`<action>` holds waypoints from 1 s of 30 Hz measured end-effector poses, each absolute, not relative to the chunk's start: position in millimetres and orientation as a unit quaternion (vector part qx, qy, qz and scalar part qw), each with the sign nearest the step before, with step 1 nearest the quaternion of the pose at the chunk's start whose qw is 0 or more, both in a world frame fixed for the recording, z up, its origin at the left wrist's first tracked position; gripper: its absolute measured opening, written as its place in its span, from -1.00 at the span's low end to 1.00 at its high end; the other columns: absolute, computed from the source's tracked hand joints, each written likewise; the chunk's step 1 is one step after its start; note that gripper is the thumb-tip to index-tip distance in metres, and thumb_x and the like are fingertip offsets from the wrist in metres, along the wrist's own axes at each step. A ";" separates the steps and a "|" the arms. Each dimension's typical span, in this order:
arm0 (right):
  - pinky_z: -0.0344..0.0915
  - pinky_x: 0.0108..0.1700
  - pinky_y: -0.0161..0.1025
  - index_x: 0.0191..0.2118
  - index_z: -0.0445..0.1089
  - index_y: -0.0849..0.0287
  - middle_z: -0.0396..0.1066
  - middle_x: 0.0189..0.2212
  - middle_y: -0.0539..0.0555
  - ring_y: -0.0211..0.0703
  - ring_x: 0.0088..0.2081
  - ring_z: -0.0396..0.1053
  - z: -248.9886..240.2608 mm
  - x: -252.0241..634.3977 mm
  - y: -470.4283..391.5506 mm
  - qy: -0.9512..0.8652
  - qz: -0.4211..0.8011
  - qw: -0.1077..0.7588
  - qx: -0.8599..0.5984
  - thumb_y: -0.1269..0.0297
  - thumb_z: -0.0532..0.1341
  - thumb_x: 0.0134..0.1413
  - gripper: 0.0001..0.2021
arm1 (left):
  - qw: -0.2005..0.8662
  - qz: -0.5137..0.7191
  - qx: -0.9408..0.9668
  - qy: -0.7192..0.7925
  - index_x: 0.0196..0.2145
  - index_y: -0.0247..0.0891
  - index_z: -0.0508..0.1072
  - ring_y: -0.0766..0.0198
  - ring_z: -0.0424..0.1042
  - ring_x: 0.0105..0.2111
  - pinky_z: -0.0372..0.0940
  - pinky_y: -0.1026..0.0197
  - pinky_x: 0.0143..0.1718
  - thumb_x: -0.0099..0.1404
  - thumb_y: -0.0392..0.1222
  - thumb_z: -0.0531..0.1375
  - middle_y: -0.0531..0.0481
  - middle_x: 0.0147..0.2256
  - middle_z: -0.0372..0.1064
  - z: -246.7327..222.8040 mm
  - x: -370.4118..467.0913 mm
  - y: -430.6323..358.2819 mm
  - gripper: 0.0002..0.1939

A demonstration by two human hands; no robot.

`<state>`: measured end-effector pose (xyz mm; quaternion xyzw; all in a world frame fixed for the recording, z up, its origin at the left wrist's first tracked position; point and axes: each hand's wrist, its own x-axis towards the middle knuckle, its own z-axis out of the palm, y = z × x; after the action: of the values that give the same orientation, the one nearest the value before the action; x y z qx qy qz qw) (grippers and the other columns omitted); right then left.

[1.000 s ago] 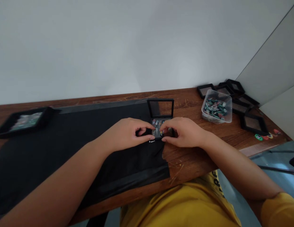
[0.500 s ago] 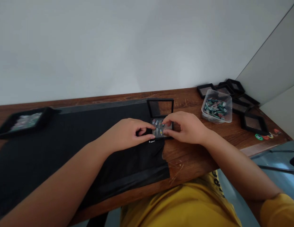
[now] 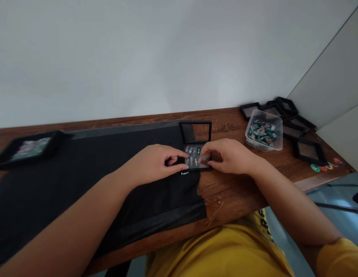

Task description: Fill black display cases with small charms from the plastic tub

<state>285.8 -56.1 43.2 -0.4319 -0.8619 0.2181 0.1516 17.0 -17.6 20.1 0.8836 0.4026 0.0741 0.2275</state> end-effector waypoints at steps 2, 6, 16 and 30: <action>0.12 -0.27 -0.30 -0.10 0.54 0.15 0.54 -0.35 -0.02 -0.23 -0.38 0.37 42.1 284.5 -55.8 -0.860 0.219 0.149 -0.436 0.52 0.34 0.07 -0.74 | 0.228 0.075 0.884 0.402 -0.02 -0.07 0.66 0.32 0.33 -0.51 0.15 0.23 -0.38 0.29 0.25 0.23 0.13 -0.51 0.37 19.5 16.8 -17.2 -0.52; 0.13 -0.26 -0.30 -0.08 0.54 0.15 0.55 -0.34 0.00 -0.22 -0.36 0.39 39.7 283.4 -54.2 -0.856 0.214 0.151 -0.445 0.51 0.37 0.10 -0.74 | 0.230 0.071 0.883 0.403 -0.03 -0.08 0.66 0.33 0.32 -0.52 0.14 0.23 -0.38 0.29 0.24 0.24 0.14 -0.53 0.35 20.0 16.8 -16.9 -0.53; 0.15 -0.27 -0.29 -0.11 0.53 0.15 0.54 -0.33 0.00 -0.22 -0.37 0.36 37.2 285.6 -51.6 -0.846 0.193 0.211 -0.449 0.39 0.41 0.10 -0.78 | 0.224 0.074 0.887 0.398 0.00 -0.06 0.66 0.32 0.33 -0.51 0.16 0.23 -0.37 0.30 0.24 0.23 0.14 -0.52 0.37 20.3 15.7 -16.1 -0.53; 0.40 -0.01 -0.06 0.04 0.43 0.14 0.51 -0.05 0.19 0.01 -0.05 0.44 25.1 278.5 -46.4 -0.756 0.094 0.425 -0.488 0.27 0.26 0.24 -0.73 | 0.226 0.081 0.885 0.399 -0.05 -0.08 0.67 0.30 0.37 -0.49 0.19 0.22 -0.35 0.28 0.26 0.23 0.12 -0.51 0.40 22.0 17.7 -18.2 -0.52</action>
<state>278.5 -46.4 25.1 -0.4883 -0.7561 0.0940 0.4255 17.7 -18.2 22.0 0.8851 0.3987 0.0810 0.2259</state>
